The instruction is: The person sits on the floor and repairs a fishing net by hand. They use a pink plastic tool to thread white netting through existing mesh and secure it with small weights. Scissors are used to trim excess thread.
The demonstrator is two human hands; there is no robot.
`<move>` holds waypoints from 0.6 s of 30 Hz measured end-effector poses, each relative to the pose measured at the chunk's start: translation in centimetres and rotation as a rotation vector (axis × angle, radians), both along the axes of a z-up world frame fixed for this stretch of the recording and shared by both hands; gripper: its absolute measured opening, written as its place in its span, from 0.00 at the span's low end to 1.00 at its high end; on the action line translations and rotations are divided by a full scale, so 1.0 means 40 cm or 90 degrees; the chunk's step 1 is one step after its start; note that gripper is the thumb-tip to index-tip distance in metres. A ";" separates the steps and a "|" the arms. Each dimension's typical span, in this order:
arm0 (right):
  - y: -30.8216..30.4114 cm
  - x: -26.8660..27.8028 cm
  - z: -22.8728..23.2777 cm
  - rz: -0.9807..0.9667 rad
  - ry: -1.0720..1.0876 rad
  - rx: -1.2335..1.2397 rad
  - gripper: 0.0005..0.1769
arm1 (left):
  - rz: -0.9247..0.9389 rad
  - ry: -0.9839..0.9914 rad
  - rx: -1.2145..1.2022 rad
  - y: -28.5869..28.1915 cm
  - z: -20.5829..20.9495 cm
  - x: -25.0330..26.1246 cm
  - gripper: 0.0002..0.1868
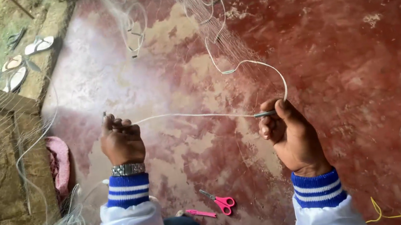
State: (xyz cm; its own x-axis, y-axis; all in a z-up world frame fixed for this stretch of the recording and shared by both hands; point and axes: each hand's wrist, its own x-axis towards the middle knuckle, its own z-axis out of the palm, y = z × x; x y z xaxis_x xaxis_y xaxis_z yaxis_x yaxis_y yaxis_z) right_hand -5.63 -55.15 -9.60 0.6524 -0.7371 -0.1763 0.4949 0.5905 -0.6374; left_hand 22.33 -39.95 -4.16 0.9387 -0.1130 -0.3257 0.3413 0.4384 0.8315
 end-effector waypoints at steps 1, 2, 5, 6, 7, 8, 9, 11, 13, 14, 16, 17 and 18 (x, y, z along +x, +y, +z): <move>0.003 0.000 -0.002 0.005 -0.004 -0.001 0.17 | 0.005 -0.004 -0.001 0.001 0.019 -0.015 0.06; 0.016 -0.008 -0.010 0.010 -0.010 -0.011 0.17 | -0.003 -0.006 -0.011 0.008 0.029 -0.035 0.06; 0.077 -0.029 -0.010 0.015 -0.029 -0.029 0.17 | -0.033 -0.021 -0.019 0.053 0.025 -0.070 0.07; 0.112 -0.044 0.000 0.018 -0.032 -0.026 0.17 | -0.052 -0.026 -0.005 0.080 0.018 -0.083 0.07; 0.132 -0.049 0.020 0.011 -0.029 -0.028 0.17 | -0.059 -0.023 -0.008 0.094 0.007 -0.062 0.07; 0.166 -0.058 0.037 0.005 -0.037 -0.049 0.17 | -0.077 -0.005 -0.031 0.125 -0.005 -0.048 0.06; 0.201 -0.067 0.061 -0.001 -0.046 -0.070 0.17 | -0.094 0.013 -0.055 0.158 -0.011 -0.034 0.06; 0.246 -0.062 0.108 -0.010 -0.067 -0.103 0.16 | -0.138 0.008 -0.077 0.201 0.016 -0.070 0.06; 0.280 -0.057 0.145 -0.019 -0.082 -0.134 0.14 | -0.182 0.007 -0.096 0.235 0.025 -0.091 0.08; 0.297 -0.052 0.153 -0.003 -0.120 -0.134 0.14 | -0.224 0.002 -0.051 0.262 0.015 -0.098 0.10; 0.323 -0.032 0.157 0.014 -0.161 -0.140 0.14 | -0.265 -0.009 -0.011 0.294 0.033 -0.133 0.12; 0.333 -0.020 0.154 0.013 -0.176 -0.125 0.14 | -0.326 -0.047 0.034 0.301 0.062 -0.163 0.18; 0.345 -0.012 0.145 0.011 -0.186 -0.106 0.13 | -0.387 -0.080 0.081 0.309 0.083 -0.196 0.24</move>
State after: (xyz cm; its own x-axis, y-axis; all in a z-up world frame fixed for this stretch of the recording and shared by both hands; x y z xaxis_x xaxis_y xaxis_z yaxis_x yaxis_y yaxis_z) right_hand -6.13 -41.36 -3.79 0.6704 -0.7283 0.1420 0.6617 0.5002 -0.5585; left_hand 14.48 -27.59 -0.85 0.7507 -0.6061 -0.2629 0.3940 0.0913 0.9146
